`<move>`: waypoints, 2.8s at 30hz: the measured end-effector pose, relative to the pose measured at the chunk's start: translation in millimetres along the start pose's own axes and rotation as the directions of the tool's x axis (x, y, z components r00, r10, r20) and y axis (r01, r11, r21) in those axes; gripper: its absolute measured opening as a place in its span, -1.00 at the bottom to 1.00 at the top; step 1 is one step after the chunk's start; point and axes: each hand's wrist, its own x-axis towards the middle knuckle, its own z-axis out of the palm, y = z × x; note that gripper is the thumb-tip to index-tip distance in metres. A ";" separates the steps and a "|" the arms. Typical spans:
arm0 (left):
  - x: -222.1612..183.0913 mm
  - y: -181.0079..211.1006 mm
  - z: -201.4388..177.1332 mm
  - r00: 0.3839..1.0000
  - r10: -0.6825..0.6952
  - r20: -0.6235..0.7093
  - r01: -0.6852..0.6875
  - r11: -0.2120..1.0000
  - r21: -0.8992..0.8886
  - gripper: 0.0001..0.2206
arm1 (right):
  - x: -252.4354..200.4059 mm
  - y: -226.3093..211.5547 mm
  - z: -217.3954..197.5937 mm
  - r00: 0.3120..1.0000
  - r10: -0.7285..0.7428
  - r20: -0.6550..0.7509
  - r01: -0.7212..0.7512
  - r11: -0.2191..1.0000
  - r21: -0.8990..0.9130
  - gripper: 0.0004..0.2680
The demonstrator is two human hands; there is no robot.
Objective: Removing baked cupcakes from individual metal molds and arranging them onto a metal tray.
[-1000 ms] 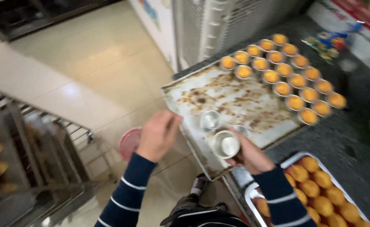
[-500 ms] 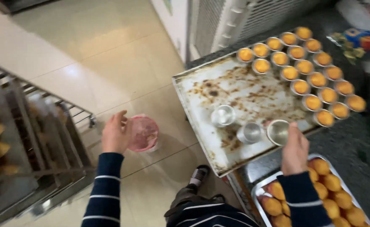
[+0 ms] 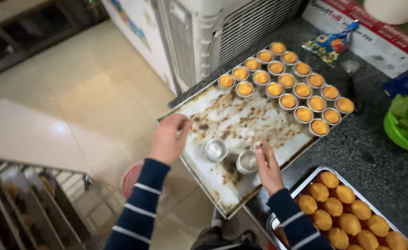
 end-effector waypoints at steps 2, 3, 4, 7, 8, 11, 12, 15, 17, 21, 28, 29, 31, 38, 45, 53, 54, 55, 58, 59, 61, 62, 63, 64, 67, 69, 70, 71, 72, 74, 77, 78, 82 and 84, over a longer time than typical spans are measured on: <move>38.4 1.9 37.9 0.989 0.132 0.065 -0.134 0.991 0.029 -0.82 | -9.9 -14.8 -10.9 0.998 0.014 -0.065 -0.009 0.997 0.081 -0.47; 57.0 4.4 59.0 0.962 0.240 0.128 -0.248 0.967 0.051 -0.76 | -15.6 -20.8 -17.2 0.993 0.035 -0.113 -0.018 0.988 0.150 -0.47; 74.2 9.2 82.6 0.955 0.260 0.141 -0.267 0.963 0.037 -0.76 | -16.5 -17.3 -27.9 0.990 0.044 -0.137 -0.022 0.987 0.158 -0.47; 123.6 24.4 155.5 0.921 0.330 0.208 -0.379 0.886 0.268 -0.62 | -24.1 -12.1 -57.8 0.968 0.050 -0.245 0.004 0.976 0.218 -0.53; 139.9 29.9 178.5 0.924 0.334 0.186 -0.380 0.857 0.348 -0.45 | -29.5 -15.4 -67.6 0.949 0.116 -0.295 -0.030 0.959 0.283 -0.57; 178.0 41.3 244.4 0.939 0.314 0.143 -0.344 0.816 0.465 -0.17 | -51.5 -40.4 -94.3 0.889 0.263 -0.374 -0.112 0.919 0.379 -0.58; 185.5 43.3 265.7 0.959 0.262 0.108 -0.279 0.806 0.521 -0.07 | -60.9 -50.4 -102.1 0.864 0.332 -0.379 -0.170 0.900 0.402 -0.55; 202.0 43.8 307.4 0.973 0.115 0.202 -0.216 0.768 0.603 -0.08 | -76.8 -53.8 -117.9 0.828 0.367 -0.425 -0.188 0.894 0.406 -0.59; 201.4 55.8 299.9 0.958 0.083 0.276 -0.247 0.729 0.639 -0.16 | -78.0 -28.2 -124.8 0.808 0.352 -0.472 -0.112 0.879 0.463 -0.64; 195.6 51.8 291.0 0.951 0.126 0.284 -0.294 0.657 0.694 -0.53 | -91.1 -54.6 -128.4 0.772 0.415 -0.480 -0.132 0.845 0.518 -0.63; 155.5 161.3 181.1 0.852 0.324 0.411 -0.410 0.902 0.139 -0.51 | -95.0 -52.4 -125.2 0.822 0.349 -0.450 -0.055 0.834 0.548 -0.70; 140.8 179.5 165.3 0.805 0.434 0.403 -0.405 0.900 -0.160 -0.43 | -95.3 -54.6 -123.5 0.857 0.287 -0.428 -0.027 0.855 0.519 -0.67; 105.6 216.5 134.6 0.763 0.543 0.352 -0.376 0.815 -0.441 -0.33 | -95.8 -60.8 -121.8 0.889 0.213 -0.406 0.013 0.873 0.488 -0.63; -61.2 287.7 121.9 0.778 0.525 0.345 -0.089 0.635 -0.767 -0.32 | -145.3 -24.2 -153.8 0.962 0.069 -0.265 0.125 0.753 0.647 -0.52; -198.5 307.9 185.1 0.755 0.069 0.652 0.570 0.423 -0.705 -0.61 | -211.0 56.6 -197.0 0.906 -0.149 -0.395 0.238 0.953 0.185 -0.71; -285.3 342.4 180.6 0.486 -0.233 0.843 0.835 -0.163 -0.526 -0.72 | -275.6 56.1 -201.3 0.886 -0.325 -0.329 0.230 0.927 -0.296 -0.66; -281.3 348.1 178.2 0.524 -0.216 0.824 0.818 -0.141 -0.557 -0.76 | -277.6 47.9 -204.5 0.885 -0.324 -0.335 0.225 0.927 -0.301 -0.67; -283.9 352.7 173.0 0.528 -0.212 0.823 0.817 -0.140 -0.560 -0.76 | -283.7 48.0 -207.2 0.882 -0.329 -0.337 0.229 0.925 -0.303 -0.67; -288.2 365.2 163.6 0.537 -0.194 0.821 0.829 -0.057 -0.556 -0.70 | -295.3 49.5 -218.5 0.897 -0.294 -0.331 0.179 0.925 -0.336 -0.67; -288.8 366.9 164.8 0.523 -0.156 0.838 0.838 -0.082 -0.539 -0.64 | -295.7 52.8 -222.9 0.893 -0.288 -0.345 0.200 0.942 -0.269 -0.70; -292.5 371.7 161.1 0.505 -0.119 0.855 0.850 -0.099 -0.517 -0.58 | -302.3 55.4 -228.7 0.890 -0.276 -0.363 0.219 0.957 -0.192 -0.72; -293.2 376.1 158.1 0.495 -0.066 0.867 0.860 -0.103 -0.499 -0.52 | -306.3 53.6 -232.4 0.893 -0.267 -0.363 0.205 0.958 -0.199 -0.71; -293.5 380.4 155.5 0.482 -0.014 0.876 0.871 -0.107 -0.480 -0.44 | -309.7 51.9 -236.2 0.895 -0.257 -0.364 0.192 0.960 -0.205 -0.70; -297.1 381.2 156.3 0.478 -0.012 0.878 0.873 -0.100 -0.477 -0.44 | -309.5 57.2 -240.1 0.894 -0.253 -0.369 0.190 0.961 -0.200 -0.70; -307.2 373.6 166.2 0.564 0.044 0.824 0.824 0.030 -0.566 -0.45 | -310.0 77.6 -255.3 0.846 -0.255 -0.468 0.200 0.966 -0.164 -0.74; -315.3 355.3 181.9 0.750 0.158 0.643 0.479 0.540 -0.692 -0.39 | -313.3 97.2 -270.2 0.827 -0.072 -0.558 0.129 0.990 0.063 -0.79; -318.2 360.1 176.5 0.743 0.161 0.650 0.483 0.543 -0.687 -0.39 | -316.0 103.4 -275.8 0.824 -0.064 -0.564 0.123 0.990 0.069 -0.79; -320.7 364.6 171.1 0.796 0.270 0.541 0.196 0.731 -0.654 -0.35 | -318.6 109.4 -281.1 0.795 0.032 -0.606 0.096 0.979 0.178 -0.78; -322.3 369.1 166.1 0.801 0.404 0.442 -0.117 0.829 -0.546 -0.32 | -320.2 115.2 -286.7 0.761 0.128 -0.636 0.078 0.955 0.286 -0.75; -335.2 363.5 175.3 0.729 0.525 0.440 -0.326 0.831 -0.452 -0.27 | -335.7 96.8 -287.6 0.746 0.195 -0.636 0.031 0.945 0.327 -0.69; -344.3 359.6 188.1 0.583 0.670 0.460 -0.622 0.732 -0.278 -0.22 | -344.2 89.2 -286.0 0.738 0.260 -0.622 -0.007 0.925 0.379 -0.64; -346.2 360.6 193.2 0.529 0.704 0.474 -0.709 0.673 -0.210 -0.23 | -345.3 90.3 -286.6 0.744 0.263 -0.614 -0.005 0.921 0.389 -0.66; -346.9 364.5 205.8 0.475 0.706 0.526 -0.790 0.605 -0.099 -0.21 | -349.3 83.8 -286.8 0.749 0.279 -0.600 -0.015 0.914 0.406 -0.65; -348.3 361.5 215.0 0.473 0.736 0.485 -0.814 0.575 -0.079 -0.22 | -349.2 82.3 -287.9 0.754 0.282 -0.593 -0.019 0.912 0.410 -0.63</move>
